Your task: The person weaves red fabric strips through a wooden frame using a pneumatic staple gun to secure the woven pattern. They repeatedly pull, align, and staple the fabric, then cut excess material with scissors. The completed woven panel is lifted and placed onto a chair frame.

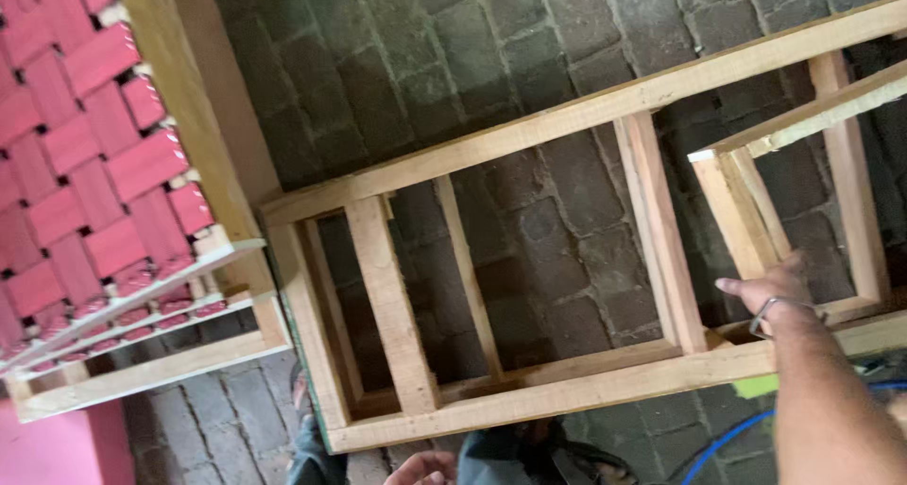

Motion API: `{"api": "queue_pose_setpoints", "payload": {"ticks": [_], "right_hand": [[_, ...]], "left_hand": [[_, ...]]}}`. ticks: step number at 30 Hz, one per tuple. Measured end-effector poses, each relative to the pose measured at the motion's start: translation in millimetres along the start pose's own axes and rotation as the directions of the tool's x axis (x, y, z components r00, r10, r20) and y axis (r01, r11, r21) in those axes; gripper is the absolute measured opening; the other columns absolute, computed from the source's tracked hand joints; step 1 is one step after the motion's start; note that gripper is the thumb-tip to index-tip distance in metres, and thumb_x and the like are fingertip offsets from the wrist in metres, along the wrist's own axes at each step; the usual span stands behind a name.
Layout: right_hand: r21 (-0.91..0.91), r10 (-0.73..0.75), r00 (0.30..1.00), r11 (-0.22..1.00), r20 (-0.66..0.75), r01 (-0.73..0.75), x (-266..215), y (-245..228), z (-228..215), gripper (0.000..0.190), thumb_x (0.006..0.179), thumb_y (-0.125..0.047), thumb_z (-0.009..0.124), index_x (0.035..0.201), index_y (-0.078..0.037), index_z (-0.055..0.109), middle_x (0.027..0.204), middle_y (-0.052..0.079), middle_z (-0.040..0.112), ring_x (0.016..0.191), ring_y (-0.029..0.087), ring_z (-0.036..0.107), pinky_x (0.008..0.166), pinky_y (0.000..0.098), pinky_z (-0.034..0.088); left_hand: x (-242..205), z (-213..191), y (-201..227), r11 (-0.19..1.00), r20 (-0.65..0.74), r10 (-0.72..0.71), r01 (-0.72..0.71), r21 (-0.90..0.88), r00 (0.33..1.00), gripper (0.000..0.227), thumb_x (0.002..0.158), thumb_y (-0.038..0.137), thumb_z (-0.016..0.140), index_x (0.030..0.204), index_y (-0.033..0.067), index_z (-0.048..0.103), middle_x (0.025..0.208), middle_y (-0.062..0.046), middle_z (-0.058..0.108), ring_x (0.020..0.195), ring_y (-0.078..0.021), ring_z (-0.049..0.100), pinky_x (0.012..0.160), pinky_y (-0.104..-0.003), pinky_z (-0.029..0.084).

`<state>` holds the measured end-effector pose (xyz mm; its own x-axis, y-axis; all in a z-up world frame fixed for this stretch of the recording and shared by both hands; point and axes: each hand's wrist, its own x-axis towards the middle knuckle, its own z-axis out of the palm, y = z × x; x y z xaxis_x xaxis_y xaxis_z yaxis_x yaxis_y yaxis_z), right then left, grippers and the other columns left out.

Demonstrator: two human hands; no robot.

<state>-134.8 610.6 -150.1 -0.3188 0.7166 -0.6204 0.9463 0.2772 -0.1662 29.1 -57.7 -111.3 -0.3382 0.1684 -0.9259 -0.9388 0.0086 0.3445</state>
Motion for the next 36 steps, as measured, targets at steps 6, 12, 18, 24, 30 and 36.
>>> {"api": "queue_pose_setpoints", "payload": {"ticks": [6, 12, 18, 24, 30, 36], "right_hand": [[0.023, 0.085, 0.989, 0.996, -0.124, -0.082, -31, -3, 17, 0.055, 0.089, -0.014, 0.079, 0.135, 0.004, 0.054, 0.124, 0.028, 0.067, 0.104, 0.042, 0.071, 0.082, 0.0504, 0.061], [-0.144, 0.037, 0.999, 0.989, -0.025, -0.04, -56, -4, 80, 0.05, 0.083, -0.005, 0.08, 0.128, -0.003, 0.058, 0.12, 0.023, 0.071, 0.102, 0.039, 0.073, 0.083, 0.0481, 0.063], [-0.32, -0.049, 0.999, 0.946, 0.014, 0.051, -34, -8, 99, 0.064, 0.075, -0.023, 0.085, 0.128, -0.003, 0.055, 0.121, 0.026, 0.07, 0.112, 0.041, 0.07, 0.099, 0.0465, 0.055], [-0.336, 0.101, 0.994, 0.938, 0.04, -0.082, -25, -6, 104, 0.071, 0.08, -0.027, 0.086, 0.136, -0.005, 0.05, 0.121, 0.028, 0.07, 0.108, 0.044, 0.071, 0.095, 0.0483, 0.056], [-0.342, -0.022, 0.999, 0.939, 0.048, 0.037, -84, -23, 82, 0.064, 0.077, -0.007, 0.08, 0.135, 0.0, 0.056, 0.115, 0.026, 0.076, 0.102, 0.041, 0.076, 0.089, 0.0464, 0.061], [-0.238, -0.122, 0.992, 0.963, 0.035, 0.127, -215, -50, 13, 0.067, 0.075, -0.024, 0.077, 0.139, -0.014, 0.061, 0.112, 0.022, 0.076, 0.099, 0.04, 0.075, 0.085, 0.0502, 0.059]], "left_hand": [[61, 18, -9, 0.944, -0.016, -0.052, 0.054, 0.325, 0.999, 0.044, 0.087, 0.018, 0.077, 0.122, -0.0048, 0.068, 0.104, -0.018, 0.079, 0.096, -0.0254, 0.076, 0.091, -0.039, 0.06], [59, 3, 24, 0.912, -0.05, -0.11, 0.121, 0.392, 0.993, 0.043, 0.087, 0.018, 0.076, 0.123, -0.0036, 0.068, 0.106, -0.018, 0.078, 0.098, -0.024, 0.075, 0.091, -0.037, 0.059], [60, -22, 56, 0.895, -0.083, -0.08, 0.108, 0.432, 0.993, 0.042, 0.088, 0.018, 0.076, 0.124, -0.0025, 0.068, 0.108, -0.017, 0.077, 0.1, -0.0226, 0.074, 0.092, -0.036, 0.059], [62, -59, 71, 0.899, -0.086, -0.056, 0.088, 0.43, 0.995, 0.041, 0.089, 0.017, 0.076, 0.125, -0.0013, 0.068, 0.11, -0.016, 0.076, 0.102, -0.0211, 0.073, 0.092, -0.035, 0.058], [22, -97, 63, 0.911, -0.034, -0.047, 0.057, 0.409, 0.998, 0.041, 0.09, 0.017, 0.075, 0.126, -0.0002, 0.067, 0.112, -0.015, 0.075, 0.104, -0.0197, 0.072, 0.093, -0.033, 0.058], [-52, -19, 155, 0.951, -0.002, -0.004, 0.005, 0.31, 1.0, 0.04, 0.089, 0.019, 0.073, 0.125, 0.0024, 0.066, 0.116, -0.008, 0.076, 0.108, -0.0145, 0.072, 0.095, -0.03, 0.058]]}}
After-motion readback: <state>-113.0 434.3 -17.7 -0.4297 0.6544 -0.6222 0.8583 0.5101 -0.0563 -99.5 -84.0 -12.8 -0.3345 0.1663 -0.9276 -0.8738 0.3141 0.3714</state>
